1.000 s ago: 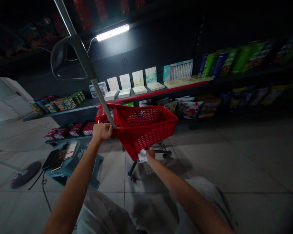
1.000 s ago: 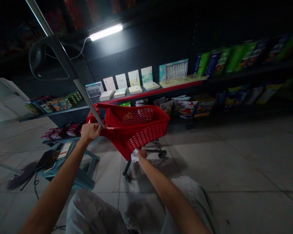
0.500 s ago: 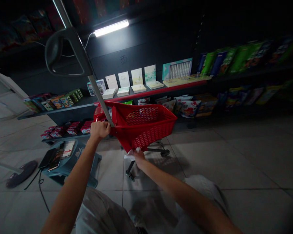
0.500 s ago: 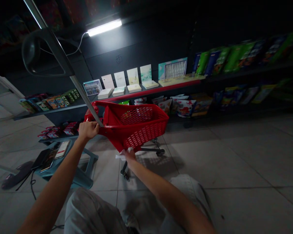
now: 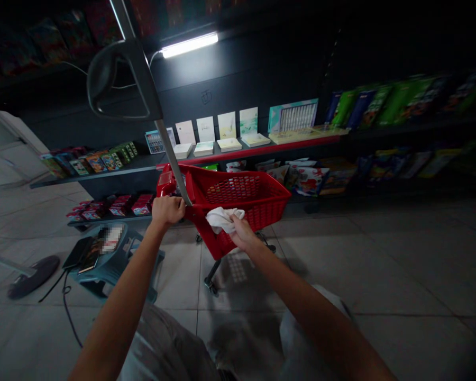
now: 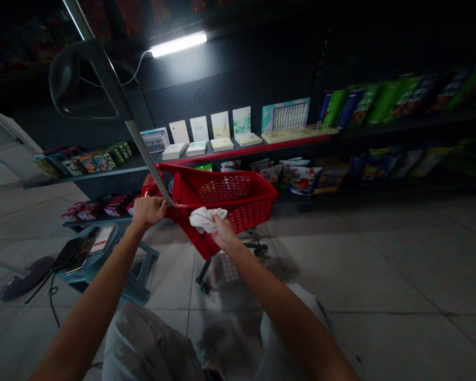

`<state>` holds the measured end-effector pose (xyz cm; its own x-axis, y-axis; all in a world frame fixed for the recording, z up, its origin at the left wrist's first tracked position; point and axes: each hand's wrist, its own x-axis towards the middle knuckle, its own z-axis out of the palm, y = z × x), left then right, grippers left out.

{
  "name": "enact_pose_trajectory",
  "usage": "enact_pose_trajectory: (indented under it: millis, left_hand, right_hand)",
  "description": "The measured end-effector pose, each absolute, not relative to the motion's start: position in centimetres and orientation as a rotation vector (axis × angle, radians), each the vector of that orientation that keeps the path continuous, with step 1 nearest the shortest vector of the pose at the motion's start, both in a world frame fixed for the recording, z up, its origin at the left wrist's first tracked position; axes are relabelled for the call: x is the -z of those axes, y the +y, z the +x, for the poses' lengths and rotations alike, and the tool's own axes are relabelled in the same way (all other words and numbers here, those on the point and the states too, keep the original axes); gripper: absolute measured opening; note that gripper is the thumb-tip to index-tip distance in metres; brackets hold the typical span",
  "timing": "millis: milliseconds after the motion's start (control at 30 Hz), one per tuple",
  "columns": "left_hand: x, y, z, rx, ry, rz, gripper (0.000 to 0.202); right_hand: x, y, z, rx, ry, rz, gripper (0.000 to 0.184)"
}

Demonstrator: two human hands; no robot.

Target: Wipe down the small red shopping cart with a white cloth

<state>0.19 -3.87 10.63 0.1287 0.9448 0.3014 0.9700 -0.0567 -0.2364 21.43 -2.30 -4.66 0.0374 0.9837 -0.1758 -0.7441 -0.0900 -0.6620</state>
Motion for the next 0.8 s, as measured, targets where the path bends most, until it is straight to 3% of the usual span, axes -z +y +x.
enact_pose_trajectory:
  millis: [100, 200, 300, 467, 600, 800]
  left_hand:
    - [-10.6, -3.7, 0.2, 0.089, -1.851, -2.027, 0.056]
    - [-10.6, -3.5, 0.1, 0.096, -1.85, -2.013, 0.059]
    - [-10.5, -3.3, 0.1, 0.101, -1.847, -2.004, 0.059]
    - [-10.2, -3.5, 0.0, 0.14, -1.844, -1.968, 0.063]
    - [-10.1, -3.5, -0.3, 0.167, -1.843, -1.96, 0.063]
    - [-10.2, -2.4, -2.2, 0.208, -1.868, -1.939, 0.056]
  right_hand:
    - [3.5, -2.7, 21.3, -1.571, -0.36, -0.741, 0.015]
    - [3.3, -2.9, 21.8, -1.421, -0.575, -0.831, 0.015]
    - [3.1, -2.8, 23.3, -0.961, -0.974, -0.966, 0.022]
    - [2.0, -2.8, 26.8, -0.271, -1.585, -1.006, 0.049]
    - [1.8, -2.3, 28.3, -0.175, -2.004, -1.058, 0.052]
    - [3.2, -0.9, 30.3, -0.145, -2.041, -1.201, 0.053]
